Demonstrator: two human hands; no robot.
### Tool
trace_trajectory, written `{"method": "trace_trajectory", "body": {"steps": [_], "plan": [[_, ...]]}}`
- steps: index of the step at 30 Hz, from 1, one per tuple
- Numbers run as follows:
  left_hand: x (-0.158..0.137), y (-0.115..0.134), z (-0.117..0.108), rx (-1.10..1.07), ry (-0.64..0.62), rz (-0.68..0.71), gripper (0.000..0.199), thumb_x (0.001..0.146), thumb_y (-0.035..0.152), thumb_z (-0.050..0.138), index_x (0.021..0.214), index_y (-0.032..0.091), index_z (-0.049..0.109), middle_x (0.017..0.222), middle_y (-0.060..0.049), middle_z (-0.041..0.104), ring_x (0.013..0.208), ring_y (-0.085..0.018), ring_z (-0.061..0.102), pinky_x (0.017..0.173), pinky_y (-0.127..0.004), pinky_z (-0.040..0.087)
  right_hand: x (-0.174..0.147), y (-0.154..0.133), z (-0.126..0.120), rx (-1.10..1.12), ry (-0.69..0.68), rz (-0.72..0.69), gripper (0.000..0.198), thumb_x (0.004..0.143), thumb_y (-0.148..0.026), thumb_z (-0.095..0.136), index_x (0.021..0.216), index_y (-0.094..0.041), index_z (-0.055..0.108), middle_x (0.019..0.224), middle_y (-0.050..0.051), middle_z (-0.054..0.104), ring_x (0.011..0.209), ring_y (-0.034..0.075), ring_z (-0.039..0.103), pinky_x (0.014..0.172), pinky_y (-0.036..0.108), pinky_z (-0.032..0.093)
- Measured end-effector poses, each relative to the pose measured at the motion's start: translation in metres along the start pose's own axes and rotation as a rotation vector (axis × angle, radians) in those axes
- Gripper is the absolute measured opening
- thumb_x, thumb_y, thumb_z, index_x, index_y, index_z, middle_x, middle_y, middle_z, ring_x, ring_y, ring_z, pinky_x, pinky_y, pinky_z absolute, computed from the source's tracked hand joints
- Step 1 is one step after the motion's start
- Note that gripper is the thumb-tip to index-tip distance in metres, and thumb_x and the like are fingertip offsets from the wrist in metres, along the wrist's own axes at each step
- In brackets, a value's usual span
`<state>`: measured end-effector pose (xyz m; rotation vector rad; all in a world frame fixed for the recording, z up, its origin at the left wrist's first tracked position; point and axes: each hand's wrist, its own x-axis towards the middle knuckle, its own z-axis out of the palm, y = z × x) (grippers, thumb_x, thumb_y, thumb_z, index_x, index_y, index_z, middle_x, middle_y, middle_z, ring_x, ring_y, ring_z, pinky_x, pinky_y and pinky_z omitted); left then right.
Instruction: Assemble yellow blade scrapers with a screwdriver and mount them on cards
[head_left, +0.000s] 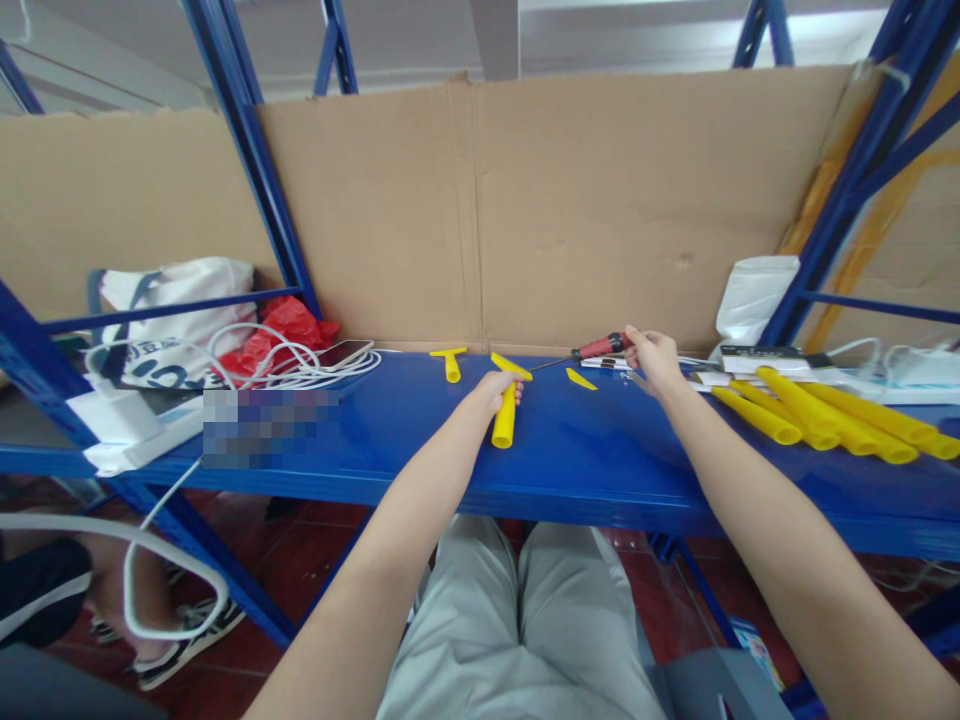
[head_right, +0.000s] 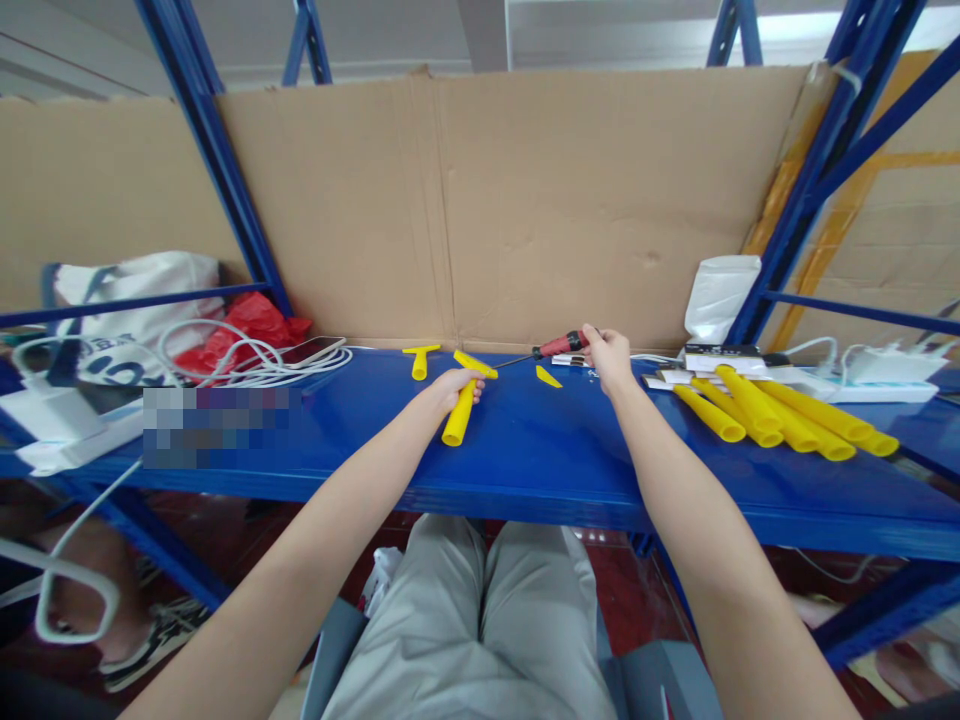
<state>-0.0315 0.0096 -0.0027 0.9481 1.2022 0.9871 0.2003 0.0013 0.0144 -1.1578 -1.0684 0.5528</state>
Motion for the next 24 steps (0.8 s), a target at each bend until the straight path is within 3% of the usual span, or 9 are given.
{"method": "trace_trajectory", "body": {"steps": [15, 24], "plan": [[-0.0064, 0.0018, 0.0023, 0.029, -0.02, 0.008, 0.014, 0.086, 0.003, 0.044, 0.082, 0.013, 0.052, 0.045, 0.007, 0.041, 0.033, -0.006, 0.035, 0.036, -0.017, 0.029, 0.0012, 0.0051, 0.0015, -0.036, -0.022, -0.019, 0.031, 0.077, -0.041, 0.06, 0.06, -0.021, 0.042, 0.047, -0.004, 0.043, 0.04, 0.009, 0.037, 0.04, 0.023, 0.03], [-0.0042, 0.0006, 0.0015, -0.036, -0.031, -0.008, 0.013, 0.084, 0.003, 0.05, 0.077, 0.014, 0.051, 0.045, 0.007, 0.041, 0.031, -0.005, 0.034, 0.034, -0.016, 0.028, 0.0011, 0.0049, 0.0012, -0.038, -0.021, -0.017, 0.032, 0.078, -0.041, 0.059, 0.06, -0.022, 0.042, 0.045, -0.004, 0.042, 0.04, 0.009, 0.036, 0.04, 0.023, 0.028]]}}
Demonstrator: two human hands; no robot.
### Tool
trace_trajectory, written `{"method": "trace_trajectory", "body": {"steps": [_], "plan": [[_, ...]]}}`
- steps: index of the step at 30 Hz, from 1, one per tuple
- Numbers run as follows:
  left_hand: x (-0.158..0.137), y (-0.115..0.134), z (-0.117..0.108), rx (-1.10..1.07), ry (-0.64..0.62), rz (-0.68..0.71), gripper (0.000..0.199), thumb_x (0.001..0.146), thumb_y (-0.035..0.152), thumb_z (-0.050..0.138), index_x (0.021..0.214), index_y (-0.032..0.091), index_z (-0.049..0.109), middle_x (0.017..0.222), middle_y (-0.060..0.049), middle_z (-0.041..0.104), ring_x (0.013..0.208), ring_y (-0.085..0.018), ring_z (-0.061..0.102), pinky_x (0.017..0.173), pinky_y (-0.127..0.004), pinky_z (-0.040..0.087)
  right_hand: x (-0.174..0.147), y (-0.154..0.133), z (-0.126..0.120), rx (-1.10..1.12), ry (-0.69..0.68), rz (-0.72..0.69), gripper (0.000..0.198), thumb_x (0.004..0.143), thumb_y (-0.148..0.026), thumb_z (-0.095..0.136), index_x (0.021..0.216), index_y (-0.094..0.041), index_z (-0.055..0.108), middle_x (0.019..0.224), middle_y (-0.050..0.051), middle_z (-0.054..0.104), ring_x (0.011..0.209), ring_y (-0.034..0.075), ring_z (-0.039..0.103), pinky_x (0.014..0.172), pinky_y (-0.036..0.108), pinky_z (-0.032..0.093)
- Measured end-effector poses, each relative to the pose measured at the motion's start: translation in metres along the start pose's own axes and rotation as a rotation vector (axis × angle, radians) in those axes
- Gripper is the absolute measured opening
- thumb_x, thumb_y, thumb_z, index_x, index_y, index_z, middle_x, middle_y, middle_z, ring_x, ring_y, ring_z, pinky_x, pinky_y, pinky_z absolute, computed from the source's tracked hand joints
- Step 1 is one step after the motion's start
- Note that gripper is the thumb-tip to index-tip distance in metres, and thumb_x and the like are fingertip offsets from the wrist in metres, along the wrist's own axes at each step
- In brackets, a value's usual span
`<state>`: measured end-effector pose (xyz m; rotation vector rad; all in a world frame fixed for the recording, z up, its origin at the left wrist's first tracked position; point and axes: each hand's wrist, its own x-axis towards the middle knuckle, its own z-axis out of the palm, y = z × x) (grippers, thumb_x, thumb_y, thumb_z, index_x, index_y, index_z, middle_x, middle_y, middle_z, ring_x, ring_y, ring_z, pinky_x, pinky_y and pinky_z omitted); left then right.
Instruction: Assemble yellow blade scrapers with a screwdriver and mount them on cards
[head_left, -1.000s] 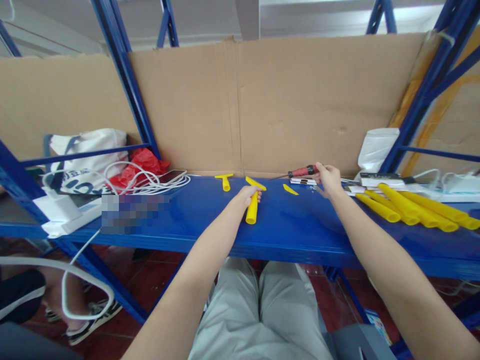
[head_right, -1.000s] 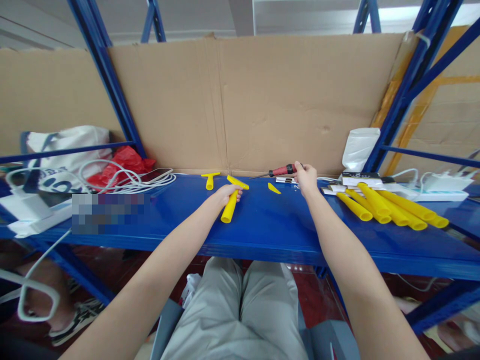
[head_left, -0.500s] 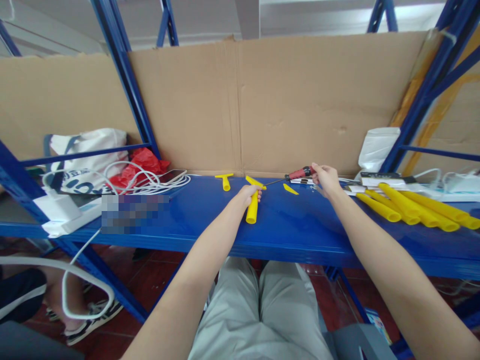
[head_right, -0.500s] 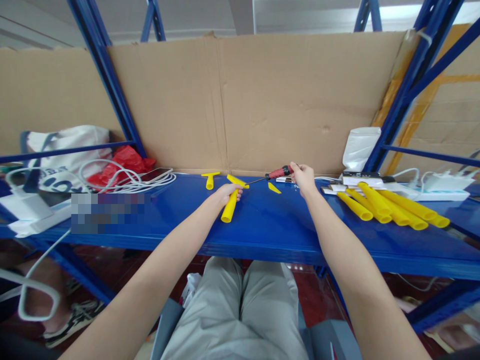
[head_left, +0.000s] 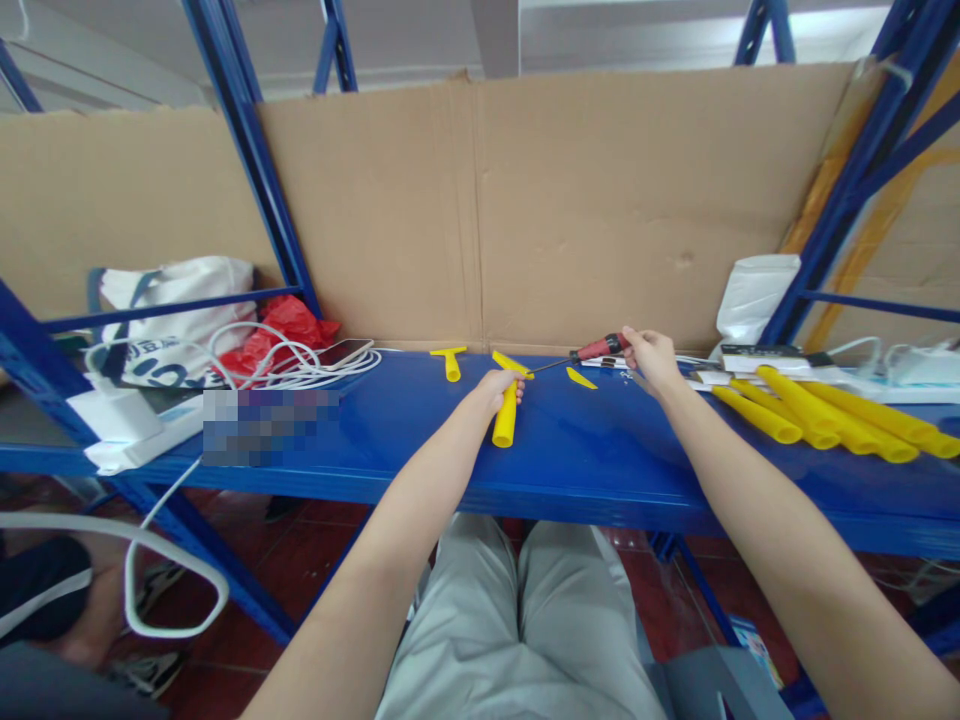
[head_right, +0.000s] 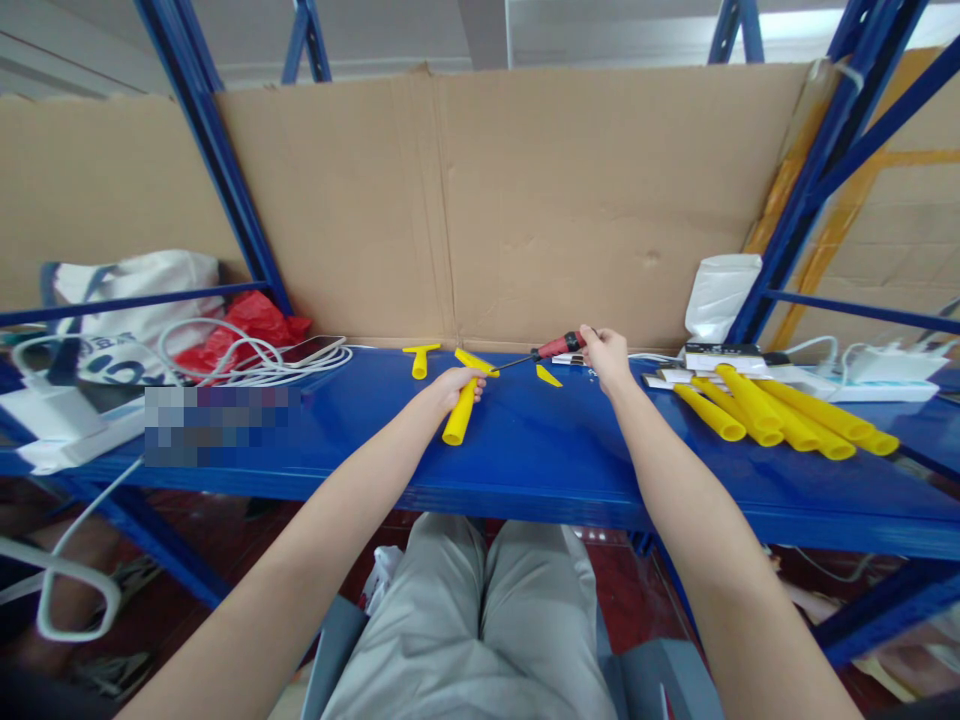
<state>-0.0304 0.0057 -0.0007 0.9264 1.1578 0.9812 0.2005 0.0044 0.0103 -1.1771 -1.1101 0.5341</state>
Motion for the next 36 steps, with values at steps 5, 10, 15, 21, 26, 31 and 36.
{"method": "trace_trajectory", "body": {"steps": [5, 10, 15, 21, 26, 31, 36], "plan": [[-0.0023, 0.0009, 0.0004, 0.018, 0.002, 0.01, 0.013, 0.086, 0.003, 0.045, 0.081, 0.013, 0.053, 0.044, 0.007, 0.041, 0.031, -0.005, 0.034, 0.034, -0.016, 0.029, 0.001, 0.0001, -0.0013, -0.021, -0.006, -0.037, 0.033, 0.076, -0.045, 0.061, 0.06, -0.022, 0.043, 0.045, -0.004, 0.042, 0.041, 0.009, 0.036, 0.041, 0.024, 0.029], [-0.004, 0.0012, 0.001, 0.052, 0.009, 0.012, 0.013, 0.087, 0.003, 0.044, 0.088, 0.012, 0.054, 0.044, 0.008, 0.04, 0.032, -0.005, 0.034, 0.035, -0.016, 0.03, 0.0012, -0.0013, -0.0012, -0.023, 0.026, -0.026, 0.033, 0.076, -0.044, 0.06, 0.059, -0.022, 0.043, 0.046, -0.004, 0.043, 0.04, 0.008, 0.036, 0.042, 0.024, 0.029], [-0.0048, 0.0012, 0.0012, 0.052, -0.007, 0.012, 0.014, 0.087, 0.003, 0.043, 0.085, 0.013, 0.052, 0.045, 0.007, 0.04, 0.032, -0.005, 0.034, 0.035, -0.016, 0.029, -0.0005, -0.0031, 0.0011, 0.003, 0.017, -0.024, 0.032, 0.077, -0.043, 0.059, 0.06, -0.022, 0.042, 0.045, -0.005, 0.042, 0.039, 0.008, 0.035, 0.04, 0.024, 0.028], [-0.0056, 0.0016, 0.0014, 0.042, -0.024, 0.006, 0.015, 0.088, 0.003, 0.042, 0.082, 0.014, 0.05, 0.046, 0.007, 0.04, 0.033, -0.005, 0.033, 0.035, -0.016, 0.028, -0.0015, -0.0044, 0.002, 0.016, 0.02, -0.022, 0.032, 0.077, -0.042, 0.06, 0.06, -0.022, 0.042, 0.043, -0.005, 0.041, 0.038, 0.008, 0.034, 0.039, 0.023, 0.027], [-0.0019, 0.0007, 0.0011, 0.02, -0.029, 0.006, 0.015, 0.087, 0.003, 0.042, 0.081, 0.013, 0.05, 0.046, 0.007, 0.04, 0.033, -0.005, 0.033, 0.036, -0.016, 0.027, -0.002, -0.0056, 0.0023, 0.019, 0.051, -0.008, 0.03, 0.08, -0.034, 0.058, 0.058, -0.021, 0.043, 0.041, -0.005, 0.041, 0.038, 0.007, 0.034, 0.037, 0.022, 0.026], [0.0022, -0.0001, -0.0008, -0.001, -0.059, 0.005, 0.014, 0.087, 0.003, 0.043, 0.08, 0.014, 0.05, 0.046, 0.006, 0.041, 0.033, -0.006, 0.034, 0.036, -0.017, 0.027, -0.0027, -0.0062, 0.0023, 0.033, 0.087, 0.025, 0.03, 0.081, -0.029, 0.058, 0.057, -0.02, 0.044, 0.041, -0.005, 0.04, 0.037, 0.007, 0.034, 0.036, 0.022, 0.025], [0.0028, 0.0, -0.0015, -0.003, -0.073, -0.003, 0.015, 0.087, 0.003, 0.043, 0.08, 0.014, 0.051, 0.046, 0.006, 0.041, 0.033, -0.006, 0.034, 0.036, -0.016, 0.029, -0.002, -0.0047, -0.0002, 0.026, 0.119, 0.056, 0.031, 0.08, -0.029, 0.061, 0.056, -0.02, 0.044, 0.042, -0.005, 0.042, 0.036, 0.007, 0.034, 0.036, 0.022, 0.025]]}}
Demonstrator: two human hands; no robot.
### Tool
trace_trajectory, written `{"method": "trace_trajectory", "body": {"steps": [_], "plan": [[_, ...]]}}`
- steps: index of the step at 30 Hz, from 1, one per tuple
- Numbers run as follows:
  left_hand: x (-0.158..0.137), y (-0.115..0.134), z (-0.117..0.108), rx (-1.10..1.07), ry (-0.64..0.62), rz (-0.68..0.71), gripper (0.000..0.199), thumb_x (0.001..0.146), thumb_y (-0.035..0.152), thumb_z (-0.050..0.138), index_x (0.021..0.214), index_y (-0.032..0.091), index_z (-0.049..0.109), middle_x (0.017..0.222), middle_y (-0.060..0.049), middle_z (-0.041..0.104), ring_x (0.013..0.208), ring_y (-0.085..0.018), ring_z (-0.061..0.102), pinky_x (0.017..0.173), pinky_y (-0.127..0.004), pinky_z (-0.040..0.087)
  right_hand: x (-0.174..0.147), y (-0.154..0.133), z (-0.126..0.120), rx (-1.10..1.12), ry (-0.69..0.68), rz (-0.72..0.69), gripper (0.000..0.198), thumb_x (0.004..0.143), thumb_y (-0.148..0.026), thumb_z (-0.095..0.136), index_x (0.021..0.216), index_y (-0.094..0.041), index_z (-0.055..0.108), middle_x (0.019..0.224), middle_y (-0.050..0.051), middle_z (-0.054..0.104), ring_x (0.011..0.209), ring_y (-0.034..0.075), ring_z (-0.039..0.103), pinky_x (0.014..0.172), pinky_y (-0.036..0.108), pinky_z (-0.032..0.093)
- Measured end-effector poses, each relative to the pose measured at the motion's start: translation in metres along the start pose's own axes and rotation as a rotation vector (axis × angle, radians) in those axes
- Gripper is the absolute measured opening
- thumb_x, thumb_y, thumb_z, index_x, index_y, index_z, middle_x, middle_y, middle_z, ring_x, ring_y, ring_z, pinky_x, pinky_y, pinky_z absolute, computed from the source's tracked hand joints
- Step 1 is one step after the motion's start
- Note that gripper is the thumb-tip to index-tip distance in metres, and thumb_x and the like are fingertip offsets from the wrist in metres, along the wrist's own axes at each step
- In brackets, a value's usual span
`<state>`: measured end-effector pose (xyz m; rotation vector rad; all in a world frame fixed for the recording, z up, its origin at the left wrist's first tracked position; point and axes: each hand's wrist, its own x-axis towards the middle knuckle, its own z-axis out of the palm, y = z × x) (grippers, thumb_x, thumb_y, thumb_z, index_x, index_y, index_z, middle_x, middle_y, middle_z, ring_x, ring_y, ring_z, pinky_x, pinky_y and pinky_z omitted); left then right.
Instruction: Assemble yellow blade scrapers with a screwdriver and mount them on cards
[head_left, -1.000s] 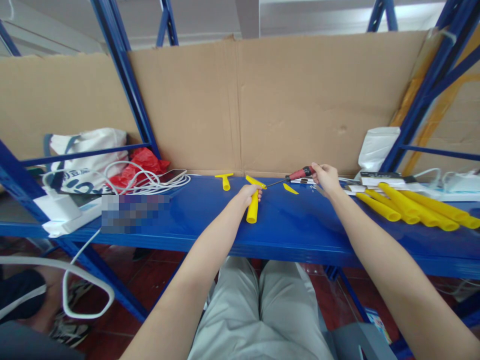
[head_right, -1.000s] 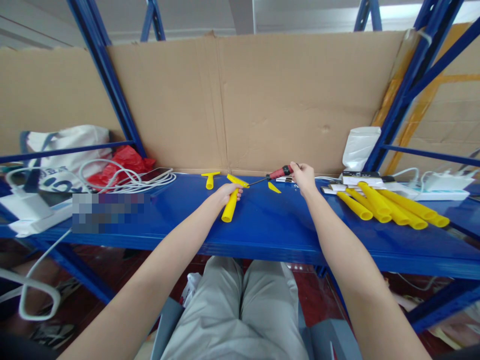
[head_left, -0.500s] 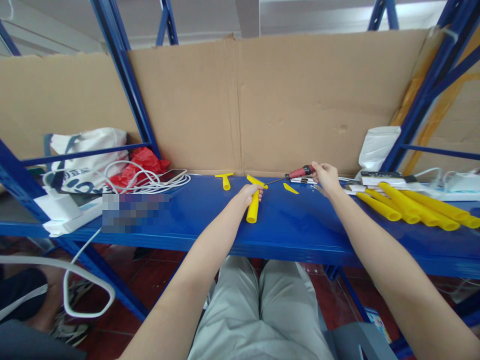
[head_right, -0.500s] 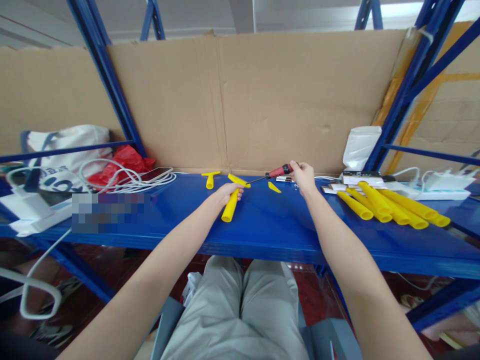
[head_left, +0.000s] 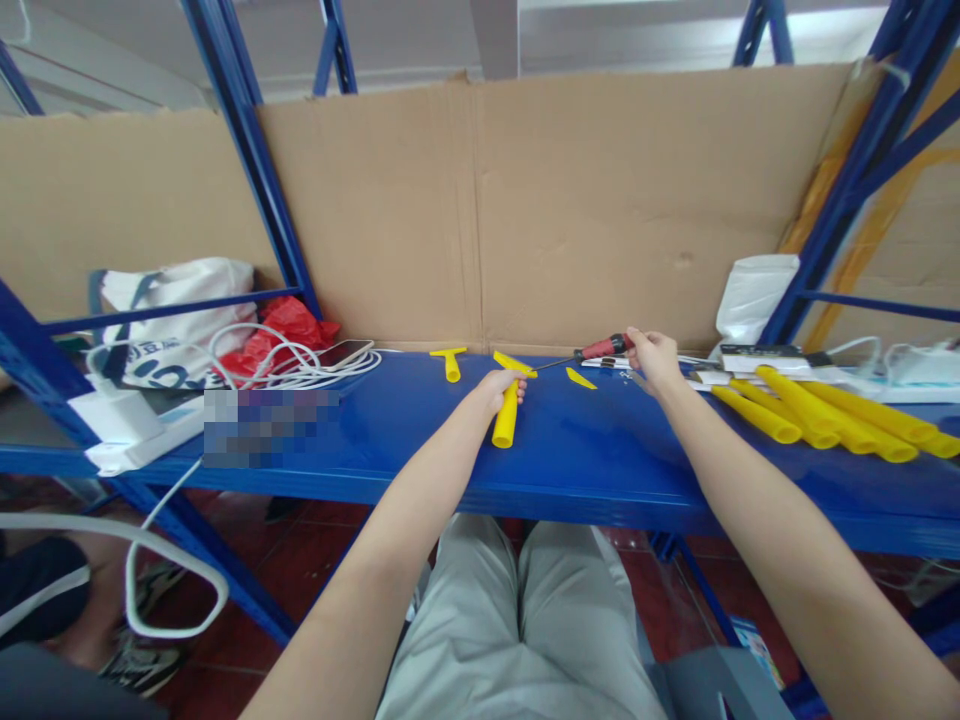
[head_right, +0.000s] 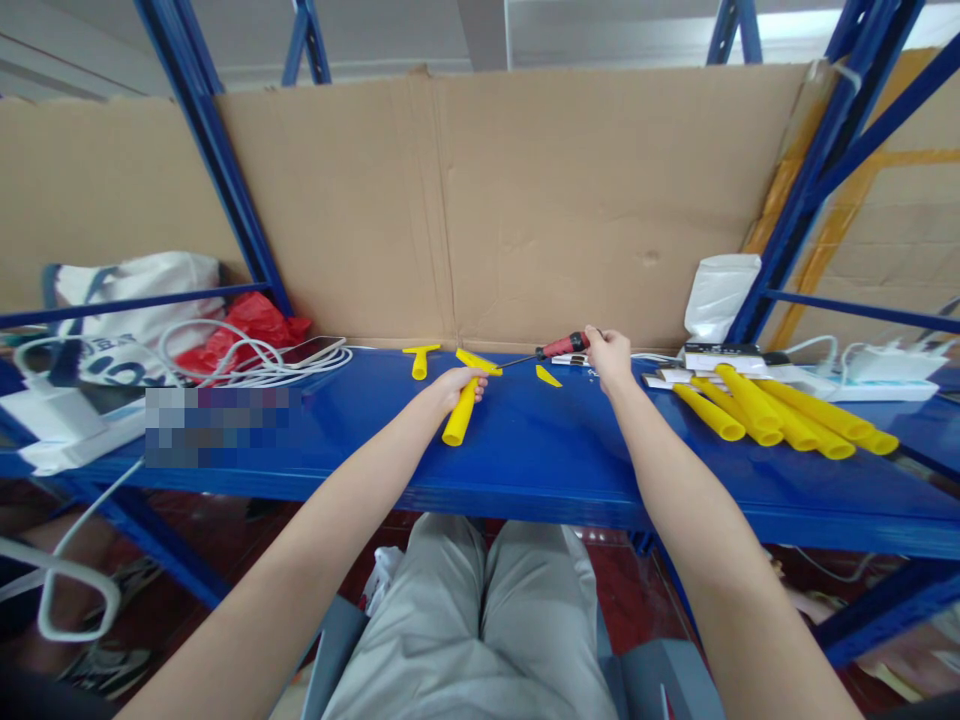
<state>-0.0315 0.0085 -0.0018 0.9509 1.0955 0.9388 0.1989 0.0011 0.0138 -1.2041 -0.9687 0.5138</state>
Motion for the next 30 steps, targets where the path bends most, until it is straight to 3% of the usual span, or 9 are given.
{"method": "trace_trajectory", "body": {"steps": [16, 23, 30], "plan": [[-0.005, 0.001, 0.002, 0.001, 0.032, 0.026, 0.018, 0.087, 0.002, 0.042, 0.077, 0.015, 0.049, 0.044, 0.006, 0.04, 0.033, -0.005, 0.034, 0.036, -0.017, 0.028, -0.008, -0.011, 0.002, 0.059, -0.013, -0.01, 0.03, 0.082, -0.022, 0.056, 0.054, -0.019, 0.044, 0.04, -0.005, 0.041, 0.035, 0.006, 0.033, 0.036, 0.021, 0.024], [-0.005, 0.001, 0.003, 0.017, 0.025, 0.025, 0.018, 0.087, 0.003, 0.041, 0.075, 0.015, 0.048, 0.044, 0.006, 0.04, 0.033, -0.006, 0.034, 0.037, -0.017, 0.028, -0.002, -0.004, 0.003, 0.029, -0.042, -0.041, 0.029, 0.081, -0.027, 0.056, 0.056, -0.02, 0.043, 0.041, -0.005, 0.041, 0.036, 0.007, 0.032, 0.037, 0.022, 0.024], [0.007, -0.003, -0.001, 0.015, 0.025, 0.026, 0.008, 0.084, 0.006, 0.051, 0.084, 0.013, 0.055, 0.045, 0.005, 0.042, 0.036, -0.006, 0.035, 0.039, -0.018, 0.03, 0.018, 0.013, -0.002, -0.055, -0.155, -0.23, 0.027, 0.077, -0.043, 0.062, 0.069, -0.02, 0.048, 0.051, -0.004, 0.045, 0.046, 0.01, 0.041, 0.044, 0.024, 0.033]]}}
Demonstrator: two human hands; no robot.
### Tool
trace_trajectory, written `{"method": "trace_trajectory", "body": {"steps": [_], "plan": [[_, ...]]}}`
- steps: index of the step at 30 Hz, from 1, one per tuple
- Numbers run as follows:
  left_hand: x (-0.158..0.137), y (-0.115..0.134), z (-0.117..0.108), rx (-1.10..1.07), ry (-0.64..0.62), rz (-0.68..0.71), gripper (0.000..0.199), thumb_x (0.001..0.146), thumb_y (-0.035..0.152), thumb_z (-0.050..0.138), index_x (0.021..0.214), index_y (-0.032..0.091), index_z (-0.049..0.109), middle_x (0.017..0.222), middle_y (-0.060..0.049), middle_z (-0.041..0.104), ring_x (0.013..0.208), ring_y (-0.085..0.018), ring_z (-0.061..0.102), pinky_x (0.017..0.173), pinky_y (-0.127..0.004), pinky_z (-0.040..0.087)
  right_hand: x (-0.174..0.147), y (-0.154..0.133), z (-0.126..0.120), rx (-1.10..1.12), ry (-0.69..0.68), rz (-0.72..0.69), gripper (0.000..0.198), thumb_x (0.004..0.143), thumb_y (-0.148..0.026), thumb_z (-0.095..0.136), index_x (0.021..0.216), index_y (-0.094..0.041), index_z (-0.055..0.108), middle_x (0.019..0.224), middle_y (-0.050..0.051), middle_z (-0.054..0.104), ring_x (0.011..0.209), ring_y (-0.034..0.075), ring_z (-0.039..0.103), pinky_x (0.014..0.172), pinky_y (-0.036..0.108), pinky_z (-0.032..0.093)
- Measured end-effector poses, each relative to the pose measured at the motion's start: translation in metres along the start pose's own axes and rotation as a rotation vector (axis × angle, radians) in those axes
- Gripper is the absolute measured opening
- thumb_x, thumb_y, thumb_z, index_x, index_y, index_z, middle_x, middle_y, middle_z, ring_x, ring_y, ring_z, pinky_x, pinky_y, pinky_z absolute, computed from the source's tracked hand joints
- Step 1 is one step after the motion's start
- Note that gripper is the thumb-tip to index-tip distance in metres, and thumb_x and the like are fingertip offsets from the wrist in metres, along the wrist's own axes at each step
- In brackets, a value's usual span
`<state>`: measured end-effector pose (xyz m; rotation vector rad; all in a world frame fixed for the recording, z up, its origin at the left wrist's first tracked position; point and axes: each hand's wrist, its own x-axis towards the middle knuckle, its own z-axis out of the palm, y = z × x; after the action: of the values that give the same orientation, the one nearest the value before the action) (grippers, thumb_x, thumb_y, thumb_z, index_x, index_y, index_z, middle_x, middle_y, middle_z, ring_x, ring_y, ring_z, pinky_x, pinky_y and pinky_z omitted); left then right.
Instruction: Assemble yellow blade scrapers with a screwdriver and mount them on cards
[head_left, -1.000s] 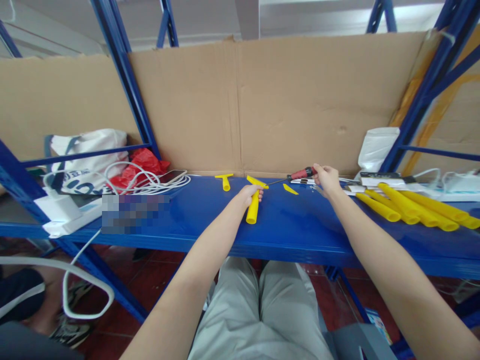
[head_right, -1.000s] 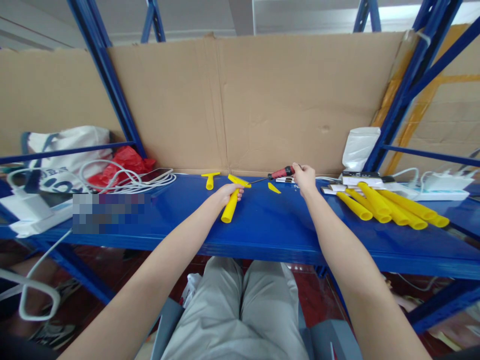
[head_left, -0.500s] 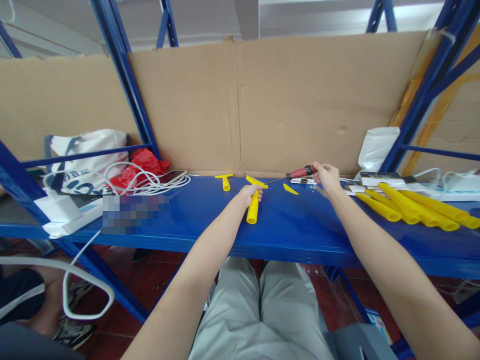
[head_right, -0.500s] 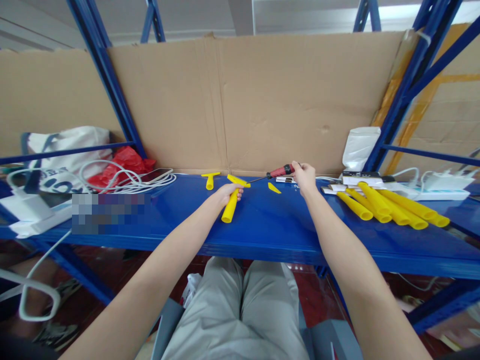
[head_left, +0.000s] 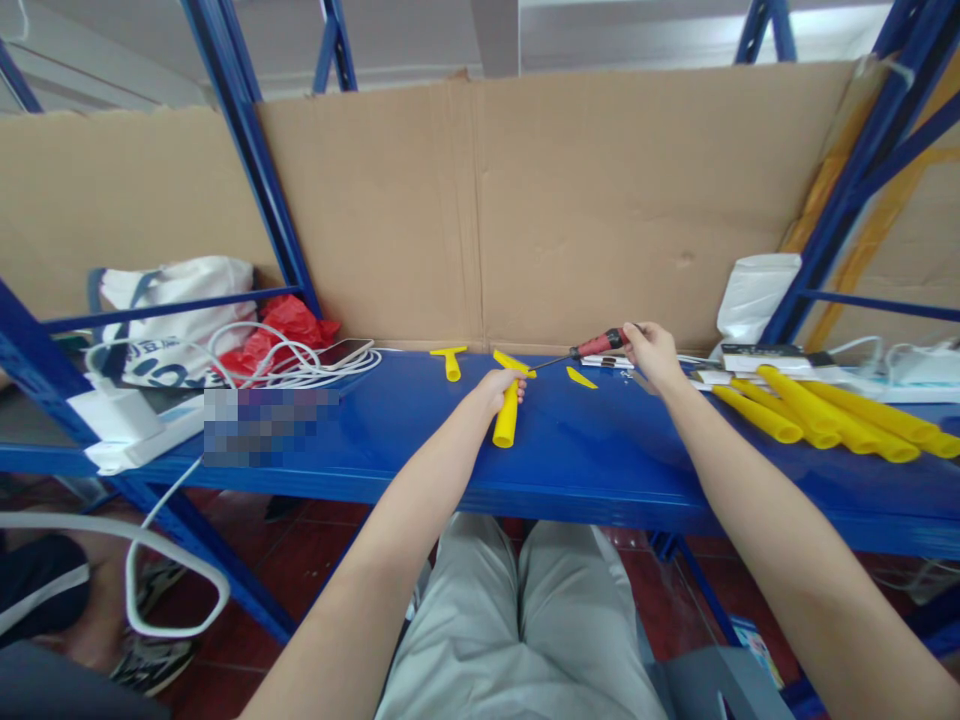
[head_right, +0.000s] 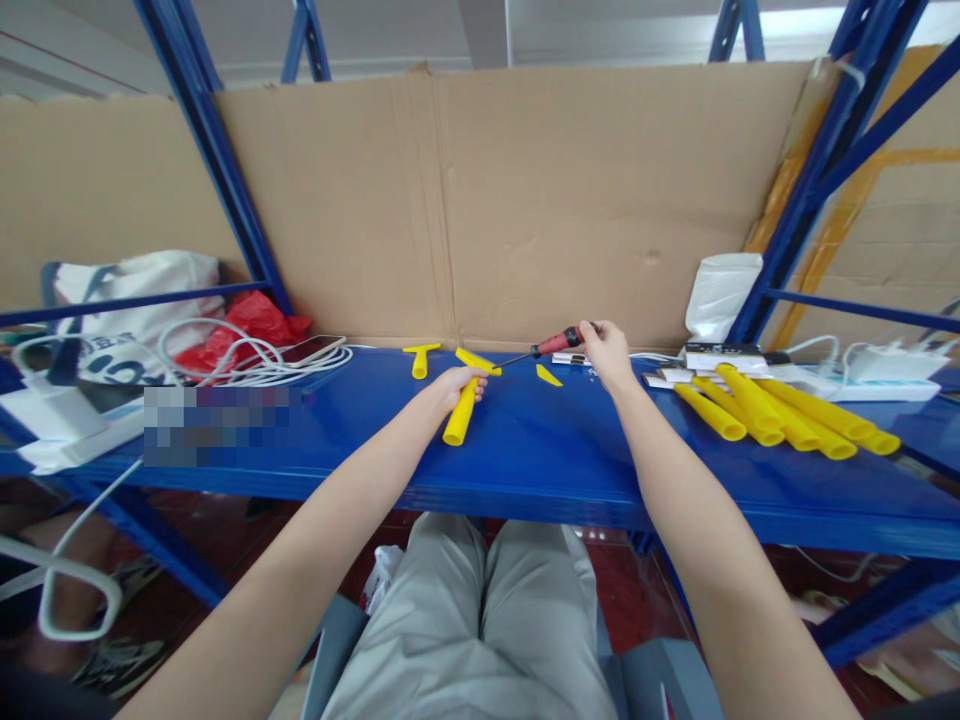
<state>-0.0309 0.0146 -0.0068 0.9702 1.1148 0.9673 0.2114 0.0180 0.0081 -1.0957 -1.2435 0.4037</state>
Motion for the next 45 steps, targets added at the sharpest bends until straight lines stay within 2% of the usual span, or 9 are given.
{"method": "trace_trajectory", "body": {"steps": [4, 7, 13, 17, 23, 27, 33, 41, 45], "plan": [[0.011, -0.004, -0.002, 0.0, 0.021, 0.006, 0.006, 0.082, 0.011, 0.058, 0.088, 0.011, 0.059, 0.046, 0.004, 0.043, 0.04, -0.008, 0.038, 0.042, -0.02, 0.033, 0.0, 0.0, -0.002, -0.002, -0.092, -0.142, 0.025, 0.078, -0.043, 0.061, 0.084, -0.02, 0.052, 0.063, -0.003, 0.051, 0.053, 0.011, 0.046, 0.051, 0.025, 0.038], [0.015, -0.006, -0.003, 0.001, 0.036, 0.009, 0.008, 0.082, 0.013, 0.06, 0.089, 0.011, 0.059, 0.045, 0.003, 0.044, 0.041, -0.008, 0.039, 0.043, -0.021, 0.035, -0.006, -0.008, -0.002, -0.002, -0.146, -0.166, 0.023, 0.078, -0.037, 0.062, 0.091, -0.021, 0.053, 0.064, -0.005, 0.051, 0.049, 0.009, 0.044, 0.051, 0.024, 0.037], [0.015, -0.006, -0.003, -0.001, 0.061, 0.019, 0.005, 0.081, 0.012, 0.062, 0.085, 0.011, 0.059, 0.045, 0.003, 0.043, 0.042, -0.008, 0.039, 0.044, -0.021, 0.033, -0.013, -0.018, -0.001, 0.063, -0.089, -0.09, 0.021, 0.072, -0.028, 0.069, 0.088, -0.021, 0.056, 0.063, -0.005, 0.053, 0.051, 0.009, 0.046, 0.051, 0.022, 0.037], [0.014, -0.006, -0.002, 0.006, 0.063, 0.017, 0.004, 0.08, 0.009, 0.061, 0.083, 0.01, 0.059, 0.045, 0.002, 0.044, 0.044, -0.009, 0.04, 0.045, -0.021, 0.034, -0.014, -0.022, 0.0, 0.122, -0.046, -0.049, 0.022, 0.069, -0.033, 0.072, 0.076, -0.019, 0.056, 0.056, -0.005, 0.051, 0.048, 0.007, 0.043, 0.044, 0.02, 0.033], [0.012, -0.007, 0.0, 0.022, 0.054, 0.016, 0.008, 0.08, 0.006, 0.06, 0.087, 0.009, 0.06, 0.046, 0.002, 0.046, 0.043, -0.008, 0.039, 0.045, -0.021, 0.033, -0.02, -0.031, 0.0, 0.265, -0.078, 0.029, 0.033, 0.066, -0.044, 0.074, 0.068, -0.018, 0.054, 0.045, -0.008, 0.043, 0.033, 0.004, 0.03, 0.032, 0.019, 0.022], [0.012, -0.007, 0.0, 0.02, 0.05, 0.025, 0.007, 0.08, 0.007, 0.059, 0.087, 0.01, 0.06, 0.045, 0.003, 0.045, 0.042, -0.008, 0.038, 0.043, -0.02, 0.031, -0.02, -0.034, -0.003, 0.358, -0.132, 0.121, 0.031, 0.07, -0.044, 0.072, 0.071, -0.018, 0.055, 0.042, -0.008, 0.041, 0.034, 0.004, 0.034, 0.033, 0.017, 0.027], [0.014, -0.008, -0.001, 0.0, 0.045, 0.042, 0.007, 0.078, 0.009, 0.064, 0.081, 0.012, 0.059, 0.044, 0.003, 0.043, 0.043, -0.008, 0.038, 0.043, -0.021, 0.032, -0.021, -0.04, -0.005, 0.435, -0.23, 0.21, 0.023, 0.08, -0.032, 0.064, 0.069, -0.018, 0.05, 0.056, -0.003, 0.055, 0.045, 0.005, 0.051, 0.046, 0.016, 0.043], [0.015, -0.008, -0.001, -0.006, 0.046, 0.048, 0.008, 0.077, 0.008, 0.064, 0.077, 0.013, 0.057, 0.046, 0.002, 0.044, 0.045, -0.009, 0.04, 0.045, -0.022, 0.034, -0.019, -0.034, -0.004, 0.416, -0.171, 0.208, 0.038, 0.07, -0.044, 0.072, 0.067, -0.02, 0.043, 0.052, -0.006, 0.046, 0.042, 0.005, 0.043, 0.039, 0.017, 0.035], [0.015, -0.008, -0.001, 0.003, 0.051, 0.046, 0.008, 0.077, 0.009, 0.064, 0.078, 0.012, 0.057, 0.045, 0.002, 0.044, 0.044, -0.009, 0.04, 0.045, -0.022, 0.034, -0.019, -0.034, -0.003, 0.415, -0.176, 0.224, 0.04, 0.071, -0.047, 0.07, 0.066, -0.021, 0.041, 0.045, -0.008, 0.04, 0.039, 0.006, 0.04, 0.038, 0.019, 0.033]]}}
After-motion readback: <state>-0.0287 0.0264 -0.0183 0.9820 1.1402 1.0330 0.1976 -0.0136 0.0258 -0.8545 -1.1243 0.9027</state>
